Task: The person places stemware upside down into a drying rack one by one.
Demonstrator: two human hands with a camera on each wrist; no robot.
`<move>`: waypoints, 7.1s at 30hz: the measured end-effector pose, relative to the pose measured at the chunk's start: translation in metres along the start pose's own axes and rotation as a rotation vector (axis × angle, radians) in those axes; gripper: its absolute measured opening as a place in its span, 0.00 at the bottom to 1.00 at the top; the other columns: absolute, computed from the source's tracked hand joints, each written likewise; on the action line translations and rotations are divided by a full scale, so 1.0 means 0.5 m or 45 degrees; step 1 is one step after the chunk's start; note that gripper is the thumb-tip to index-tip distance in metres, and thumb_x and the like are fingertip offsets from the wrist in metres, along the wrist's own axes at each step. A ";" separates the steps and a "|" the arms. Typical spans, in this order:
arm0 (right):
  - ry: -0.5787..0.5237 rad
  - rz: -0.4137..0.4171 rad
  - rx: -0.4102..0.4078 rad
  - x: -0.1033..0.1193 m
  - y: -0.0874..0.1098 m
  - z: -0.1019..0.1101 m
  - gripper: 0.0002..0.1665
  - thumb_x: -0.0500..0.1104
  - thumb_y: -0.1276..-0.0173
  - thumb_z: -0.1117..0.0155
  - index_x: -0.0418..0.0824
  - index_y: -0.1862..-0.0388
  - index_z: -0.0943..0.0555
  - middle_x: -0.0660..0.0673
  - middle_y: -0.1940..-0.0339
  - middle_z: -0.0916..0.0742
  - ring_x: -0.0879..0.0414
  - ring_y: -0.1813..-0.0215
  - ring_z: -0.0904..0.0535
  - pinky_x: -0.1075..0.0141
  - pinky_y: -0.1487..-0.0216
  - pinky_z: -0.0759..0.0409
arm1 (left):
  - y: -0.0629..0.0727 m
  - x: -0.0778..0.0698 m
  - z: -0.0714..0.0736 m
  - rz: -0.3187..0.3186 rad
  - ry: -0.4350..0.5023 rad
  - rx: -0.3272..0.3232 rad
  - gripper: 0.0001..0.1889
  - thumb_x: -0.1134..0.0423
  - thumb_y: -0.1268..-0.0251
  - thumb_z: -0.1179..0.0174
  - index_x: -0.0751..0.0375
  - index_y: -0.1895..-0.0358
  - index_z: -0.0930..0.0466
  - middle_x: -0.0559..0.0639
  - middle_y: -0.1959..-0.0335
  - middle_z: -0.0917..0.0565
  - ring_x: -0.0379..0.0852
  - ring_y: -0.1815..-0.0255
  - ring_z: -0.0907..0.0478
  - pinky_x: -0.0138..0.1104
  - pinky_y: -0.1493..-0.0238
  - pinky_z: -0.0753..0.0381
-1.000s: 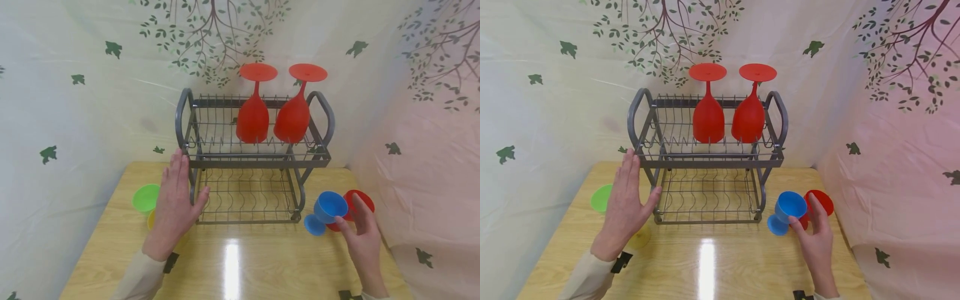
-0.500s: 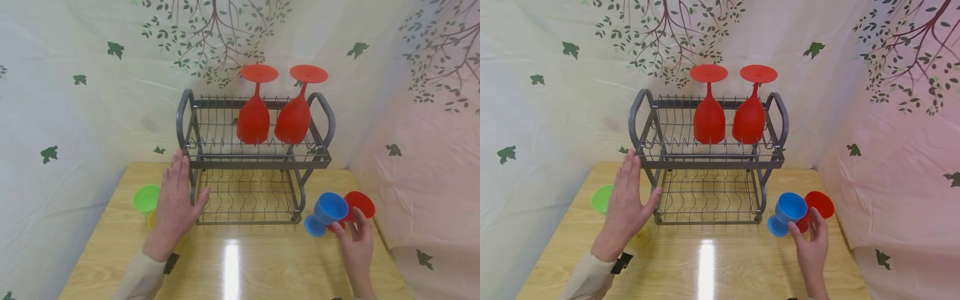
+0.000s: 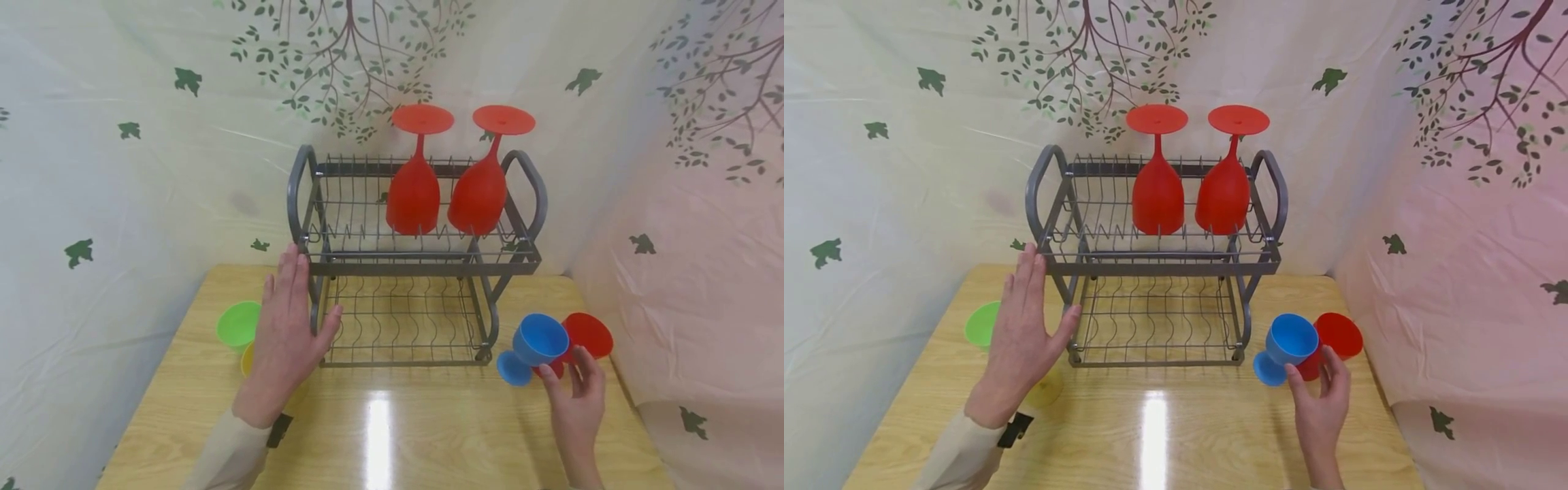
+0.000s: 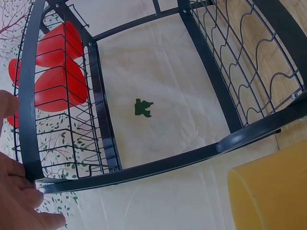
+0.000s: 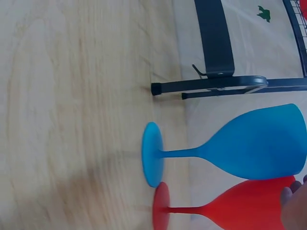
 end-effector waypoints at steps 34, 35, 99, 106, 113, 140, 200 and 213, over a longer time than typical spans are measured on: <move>-0.059 -0.211 0.123 -0.093 -0.021 -0.064 0.53 0.47 0.31 0.26 0.48 0.16 0.46 0.42 0.17 0.37 0.40 0.17 0.44 0.45 0.20 0.42 | 0.004 0.002 -0.002 0.014 0.004 0.023 0.44 0.40 0.21 0.57 0.74 0.19 0.51 0.67 0.17 0.48 0.59 0.16 0.52 0.60 0.21 0.48; -0.059 -0.215 0.130 -0.094 -0.021 -0.065 0.53 0.48 0.31 0.26 0.48 0.16 0.47 0.42 0.17 0.37 0.40 0.17 0.44 0.44 0.20 0.42 | 0.004 0.002 -0.001 0.012 0.003 0.024 0.44 0.40 0.21 0.58 0.74 0.19 0.51 0.67 0.17 0.48 0.60 0.16 0.53 0.61 0.21 0.48; -0.042 -0.027 0.171 0.061 0.042 -0.035 0.46 0.32 0.31 0.28 0.43 0.20 0.41 0.43 0.26 0.30 0.45 0.20 0.37 0.75 0.26 0.37 | 0.171 -0.063 -0.037 -0.175 0.303 -0.062 0.33 0.48 0.21 0.52 0.78 0.34 0.27 0.70 0.34 0.23 0.67 0.34 0.25 0.45 0.23 0.34; 0.046 0.020 0.192 0.086 0.068 -0.047 0.48 0.34 0.33 0.26 0.45 0.20 0.40 0.46 0.26 0.29 0.46 0.22 0.34 0.77 0.28 0.35 | 0.203 -0.062 -0.065 -0.101 0.370 0.085 0.36 0.45 0.21 0.54 0.76 0.28 0.32 0.68 0.28 0.27 0.66 0.29 0.29 0.43 0.20 0.42; 0.010 0.003 0.242 0.111 0.090 -0.070 0.48 0.30 0.36 0.25 0.43 0.21 0.37 0.49 0.28 0.27 0.48 0.26 0.32 0.78 0.31 0.31 | 0.229 -0.051 -0.104 0.099 0.519 0.358 0.41 0.55 0.31 0.44 0.67 0.19 0.46 0.58 0.17 0.42 0.65 0.21 0.40 0.41 0.18 0.50; -0.002 0.420 0.666 0.198 0.177 -0.203 0.52 0.26 0.47 0.20 0.40 0.24 0.32 0.45 0.30 0.24 0.61 0.31 0.27 0.76 0.34 0.29 | 0.271 -0.019 -0.162 0.733 1.175 0.653 0.28 0.58 0.14 0.66 0.62 0.18 0.45 0.57 0.18 0.42 0.60 0.19 0.41 0.54 0.22 0.43; 0.653 1.077 1.179 0.242 0.282 -0.385 0.50 0.52 0.51 0.13 0.47 0.28 0.25 0.42 0.32 0.23 0.45 0.33 0.24 0.47 0.38 0.18 | 0.298 -0.029 -0.215 0.987 1.543 0.764 0.42 0.64 0.30 0.33 0.61 0.18 0.45 0.62 0.17 0.43 0.66 0.20 0.42 0.56 0.26 0.33; 0.651 1.079 1.143 0.241 0.276 -0.381 0.53 0.52 0.52 0.12 0.47 0.27 0.25 0.42 0.28 0.24 0.41 0.32 0.25 0.43 0.37 0.20 | 0.299 -0.019 -0.214 1.067 1.447 0.709 0.38 0.65 0.34 0.30 0.58 0.22 0.35 0.62 0.20 0.39 0.70 0.24 0.36 0.54 0.30 0.27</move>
Point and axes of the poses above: each hand's wrist, its own y-axis away from the middle knuckle, its own z-axis out of the back of the hand, x = y × z, the point moved 9 cm from there along -y, towards the middle knuckle
